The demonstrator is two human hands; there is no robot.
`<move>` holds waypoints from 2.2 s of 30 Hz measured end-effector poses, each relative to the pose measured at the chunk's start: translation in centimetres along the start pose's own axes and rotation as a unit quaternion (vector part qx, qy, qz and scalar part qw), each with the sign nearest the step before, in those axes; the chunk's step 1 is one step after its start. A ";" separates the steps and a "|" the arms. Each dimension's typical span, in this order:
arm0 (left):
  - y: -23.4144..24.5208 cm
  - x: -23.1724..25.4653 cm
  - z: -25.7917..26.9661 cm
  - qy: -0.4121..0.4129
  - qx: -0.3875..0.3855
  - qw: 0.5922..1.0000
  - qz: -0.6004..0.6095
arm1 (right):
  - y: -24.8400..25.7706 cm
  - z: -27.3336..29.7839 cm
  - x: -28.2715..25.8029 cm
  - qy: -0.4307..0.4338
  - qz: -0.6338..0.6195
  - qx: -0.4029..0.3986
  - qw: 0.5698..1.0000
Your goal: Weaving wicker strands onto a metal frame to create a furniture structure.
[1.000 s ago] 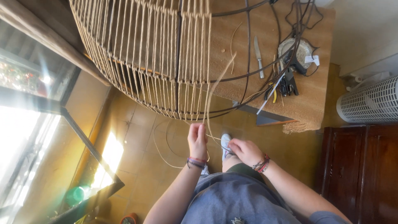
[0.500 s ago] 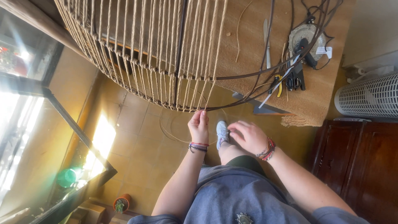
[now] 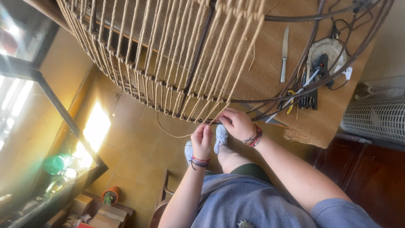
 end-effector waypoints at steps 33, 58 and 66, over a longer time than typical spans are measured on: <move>3.9 -1.0 4.2 0.197 -0.119 0.972 0.048 | 2.2 16.2 -13.1 -0.130 -0.394 0.058 0.908; 4.8 -5.3 3.9 -0.096 -0.257 0.924 -0.266 | -16.9 19.6 8.2 0.120 -0.047 0.235 0.963; 5.7 -6.6 3.0 -0.229 -0.198 0.816 -0.492 | -13.3 19.9 2.2 0.117 -0.393 0.126 0.903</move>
Point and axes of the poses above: each hand's wrist, its own z-axis away from the middle knuckle, its own y-axis out of the back of the hand, x = y × z, the point moved 2 cm from there along -z, towards the middle knuckle, and after that the axes turned 11 degrees about -z, right-handed, at the moved point
